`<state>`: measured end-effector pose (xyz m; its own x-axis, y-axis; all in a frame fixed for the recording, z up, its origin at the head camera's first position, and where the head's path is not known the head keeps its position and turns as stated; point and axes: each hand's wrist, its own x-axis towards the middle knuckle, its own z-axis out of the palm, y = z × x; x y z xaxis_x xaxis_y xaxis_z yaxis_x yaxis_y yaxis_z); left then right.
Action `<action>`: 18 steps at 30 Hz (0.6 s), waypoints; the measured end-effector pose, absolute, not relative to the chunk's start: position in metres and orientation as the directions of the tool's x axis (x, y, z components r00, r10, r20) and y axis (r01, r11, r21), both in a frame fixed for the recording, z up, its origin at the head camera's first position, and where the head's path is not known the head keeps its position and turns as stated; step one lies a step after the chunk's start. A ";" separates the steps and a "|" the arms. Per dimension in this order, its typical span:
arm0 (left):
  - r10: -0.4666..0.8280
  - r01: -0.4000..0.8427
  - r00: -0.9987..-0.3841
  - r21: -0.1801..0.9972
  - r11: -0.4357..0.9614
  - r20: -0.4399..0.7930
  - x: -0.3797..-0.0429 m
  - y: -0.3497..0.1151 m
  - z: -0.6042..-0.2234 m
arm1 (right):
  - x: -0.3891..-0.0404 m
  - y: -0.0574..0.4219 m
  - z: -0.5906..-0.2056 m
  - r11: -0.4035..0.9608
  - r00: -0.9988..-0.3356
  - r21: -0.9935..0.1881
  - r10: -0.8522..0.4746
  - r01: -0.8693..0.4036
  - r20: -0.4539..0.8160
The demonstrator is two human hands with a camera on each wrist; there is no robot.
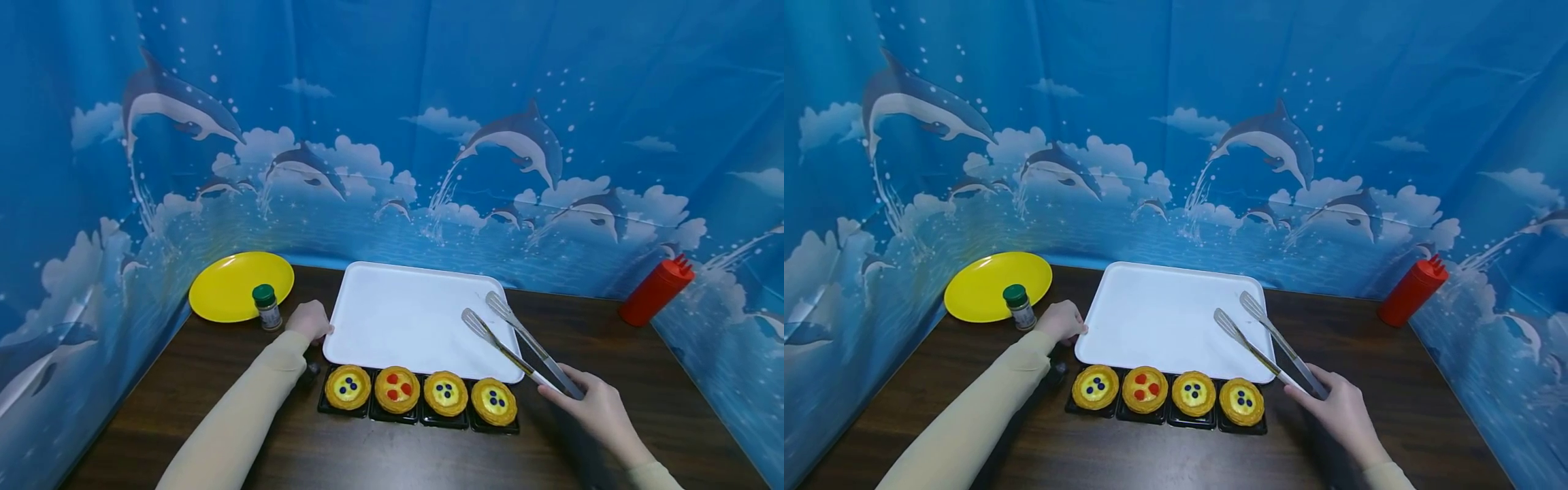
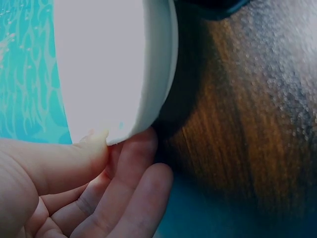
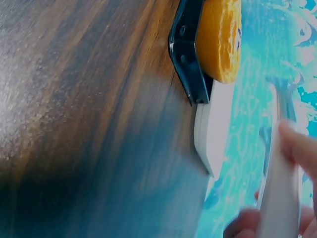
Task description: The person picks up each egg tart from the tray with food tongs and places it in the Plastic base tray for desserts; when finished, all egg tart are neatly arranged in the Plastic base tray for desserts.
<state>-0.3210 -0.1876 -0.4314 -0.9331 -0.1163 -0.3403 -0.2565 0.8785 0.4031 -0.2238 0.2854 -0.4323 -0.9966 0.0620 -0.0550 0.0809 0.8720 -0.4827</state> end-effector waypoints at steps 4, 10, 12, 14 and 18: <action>-0.114 -0.255 -0.934 0.407 0.877 -0.340 -0.321 -0.189 -0.431 | -0.228 0.294 -0.432 0.842 -0.982 -0.506 0.159 0.187 -0.100; -0.115 -0.254 -0.934 0.404 0.879 -0.339 -0.321 -0.188 -0.432 | -0.233 0.305 -0.438 0.821 -0.969 -0.516 0.233 0.242 -0.084; -0.115 -0.252 -0.935 0.403 0.880 -0.335 -0.320 -0.188 -0.432 | -0.235 0.310 -0.441 0.818 -0.967 -0.519 0.241 0.247 -0.080; -0.113 -0.248 -0.937 0.401 0.882 -0.331 -0.320 -0.187 -0.432 | -0.237 0.315 -0.444 0.814 -0.966 -0.524 0.245 0.250 -0.080; -0.107 -0.239 -0.939 0.396 0.887 -0.325 -0.319 -0.188 -0.431 | -0.241 0.322 -0.449 0.812 -0.965 -0.529 0.256 0.246 -0.056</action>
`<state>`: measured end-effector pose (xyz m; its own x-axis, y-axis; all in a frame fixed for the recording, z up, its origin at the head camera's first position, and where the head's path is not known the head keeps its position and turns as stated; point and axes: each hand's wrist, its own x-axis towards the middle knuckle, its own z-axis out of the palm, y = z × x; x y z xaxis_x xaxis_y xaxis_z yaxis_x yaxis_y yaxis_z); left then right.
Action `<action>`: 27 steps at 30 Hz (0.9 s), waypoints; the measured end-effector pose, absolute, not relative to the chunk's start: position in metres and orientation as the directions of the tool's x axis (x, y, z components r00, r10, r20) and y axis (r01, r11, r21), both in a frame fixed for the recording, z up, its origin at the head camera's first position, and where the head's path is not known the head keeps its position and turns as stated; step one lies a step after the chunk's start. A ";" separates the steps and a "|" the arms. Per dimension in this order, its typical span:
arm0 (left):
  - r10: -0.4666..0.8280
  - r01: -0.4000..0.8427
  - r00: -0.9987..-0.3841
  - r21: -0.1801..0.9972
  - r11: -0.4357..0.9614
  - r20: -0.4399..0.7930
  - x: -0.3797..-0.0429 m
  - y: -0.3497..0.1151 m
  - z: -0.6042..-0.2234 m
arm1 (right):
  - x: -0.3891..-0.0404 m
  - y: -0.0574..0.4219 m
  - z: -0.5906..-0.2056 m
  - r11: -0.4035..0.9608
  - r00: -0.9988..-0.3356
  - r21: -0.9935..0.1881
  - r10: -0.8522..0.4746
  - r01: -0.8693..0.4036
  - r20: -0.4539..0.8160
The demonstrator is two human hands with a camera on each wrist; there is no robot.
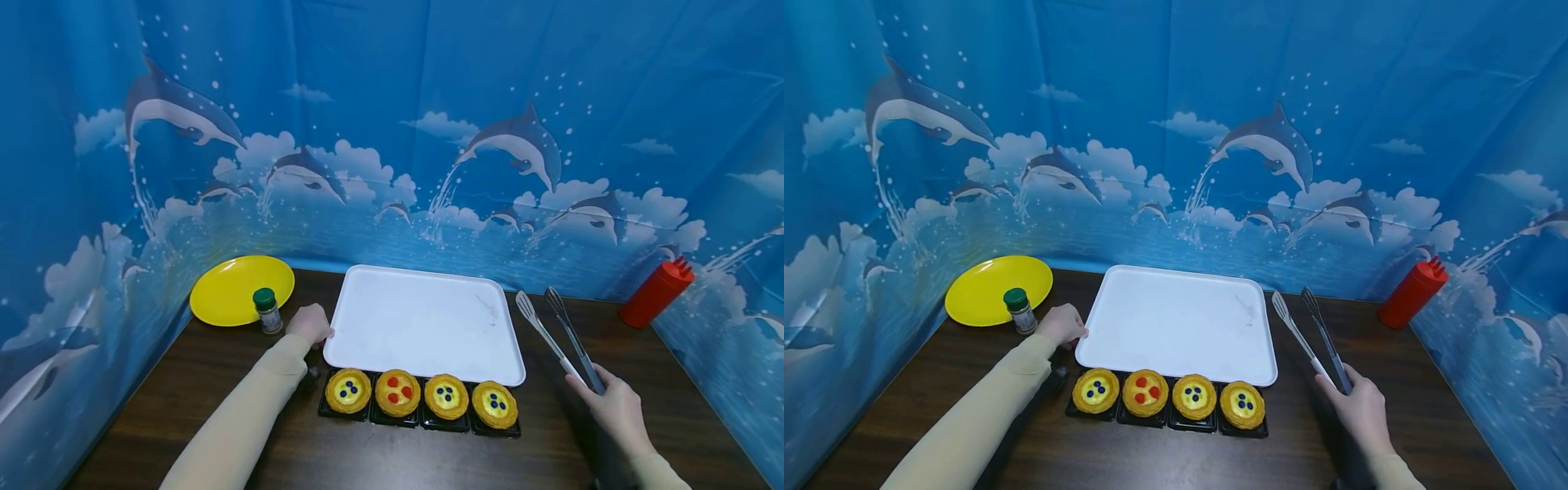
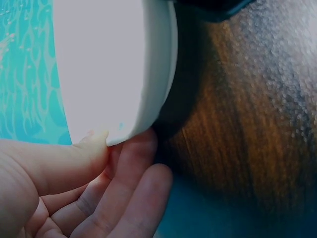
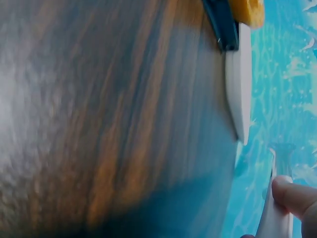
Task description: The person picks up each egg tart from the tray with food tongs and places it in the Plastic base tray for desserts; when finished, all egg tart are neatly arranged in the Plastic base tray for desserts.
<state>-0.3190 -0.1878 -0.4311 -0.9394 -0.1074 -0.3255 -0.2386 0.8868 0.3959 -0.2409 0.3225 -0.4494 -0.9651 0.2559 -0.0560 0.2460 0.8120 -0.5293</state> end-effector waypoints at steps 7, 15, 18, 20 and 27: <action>-0.105 -0.238 -0.940 0.400 0.885 -0.326 -0.319 -0.189 -0.431 | -0.247 0.333 -0.456 0.829 -0.969 -0.514 0.248 0.221 -0.017; -0.103 -0.240 -0.939 0.412 0.879 -0.327 -0.320 -0.188 -0.431 | -0.254 0.335 -0.461 0.823 -0.964 -0.502 0.248 0.264 -0.100; -0.100 -0.239 -0.939 0.413 0.879 -0.330 -0.320 -0.189 -0.431 | -0.256 0.335 -0.462 0.819 -0.960 -0.502 0.255 0.278 -0.116; -0.099 -0.239 -0.938 0.414 0.878 -0.331 -0.320 -0.189 -0.431 | -0.257 0.334 -0.463 0.819 -0.957 -0.497 0.261 0.288 -0.124; -0.097 -0.237 -0.938 0.414 0.879 -0.332 -0.321 -0.189 -0.433 | -0.257 0.331 -0.466 0.815 -0.953 -0.494 0.273 0.302 -0.131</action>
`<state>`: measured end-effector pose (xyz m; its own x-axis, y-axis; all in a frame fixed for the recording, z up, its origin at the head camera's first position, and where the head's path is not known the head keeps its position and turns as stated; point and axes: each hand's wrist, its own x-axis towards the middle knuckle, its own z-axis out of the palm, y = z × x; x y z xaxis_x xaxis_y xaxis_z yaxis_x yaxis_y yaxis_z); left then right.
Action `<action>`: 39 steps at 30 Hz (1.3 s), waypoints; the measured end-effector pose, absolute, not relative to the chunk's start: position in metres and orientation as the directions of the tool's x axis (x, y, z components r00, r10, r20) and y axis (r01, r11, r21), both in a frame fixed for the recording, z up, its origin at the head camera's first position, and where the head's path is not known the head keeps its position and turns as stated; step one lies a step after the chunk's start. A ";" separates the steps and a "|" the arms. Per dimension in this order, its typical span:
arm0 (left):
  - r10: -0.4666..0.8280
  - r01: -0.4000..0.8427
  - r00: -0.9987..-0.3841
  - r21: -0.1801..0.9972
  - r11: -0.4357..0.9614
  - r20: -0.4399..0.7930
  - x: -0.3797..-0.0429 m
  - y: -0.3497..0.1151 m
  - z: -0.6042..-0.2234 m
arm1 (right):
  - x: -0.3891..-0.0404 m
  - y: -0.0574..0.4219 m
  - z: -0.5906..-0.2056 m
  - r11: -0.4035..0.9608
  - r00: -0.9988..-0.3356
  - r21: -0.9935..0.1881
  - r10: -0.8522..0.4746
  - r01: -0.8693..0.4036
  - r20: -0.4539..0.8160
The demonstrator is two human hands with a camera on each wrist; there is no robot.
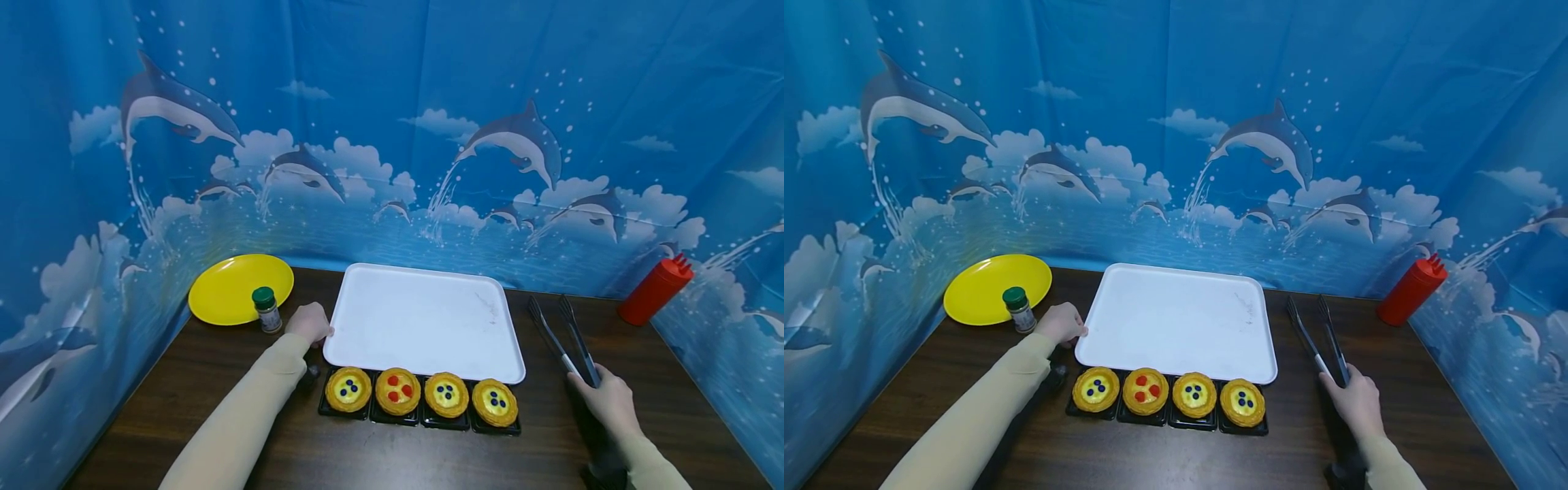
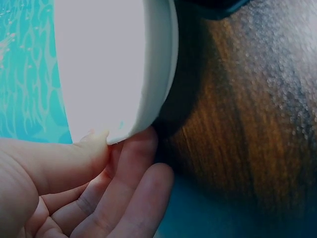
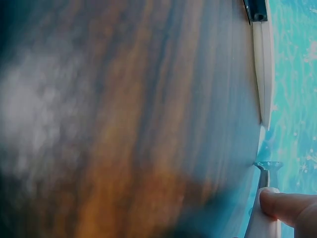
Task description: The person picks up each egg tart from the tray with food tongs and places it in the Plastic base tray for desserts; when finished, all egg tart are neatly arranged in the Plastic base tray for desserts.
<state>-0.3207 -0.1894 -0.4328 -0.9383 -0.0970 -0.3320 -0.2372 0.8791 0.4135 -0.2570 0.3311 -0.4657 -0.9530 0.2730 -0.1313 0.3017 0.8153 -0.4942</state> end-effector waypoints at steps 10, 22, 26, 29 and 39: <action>-0.100 -0.237 -0.936 0.393 0.888 -0.337 -0.323 -0.189 -0.433 | -0.257 0.330 -0.460 0.825 -0.953 -0.479 0.237 0.301 -0.190; -0.099 -0.232 -0.937 0.386 0.893 -0.335 -0.324 -0.186 -0.434 | -0.263 0.329 -0.454 0.833 -0.940 -0.449 0.228 0.323 -0.253; -0.098 -0.231 -0.938 0.388 0.893 -0.332 -0.326 -0.186 -0.435 | -0.265 0.329 -0.456 0.841 -0.945 -0.442 0.225 0.311 -0.236; -0.097 -0.228 -0.939 0.390 0.892 -0.329 -0.327 -0.188 -0.437 | -0.268 0.329 -0.460 0.854 -0.954 -0.435 0.210 0.285 -0.214; -0.112 -0.255 -0.933 0.408 0.877 -0.341 -0.330 -0.194 -0.447 | -0.274 0.327 -0.465 0.868 -0.952 -0.409 0.204 0.283 -0.227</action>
<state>-0.3299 -0.1944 -0.4471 -0.9332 -0.1124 -0.3414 -0.2550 0.8766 0.4082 -0.2739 0.3271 -0.4653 -0.9523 0.2039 -0.2271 0.2832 0.8677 -0.4085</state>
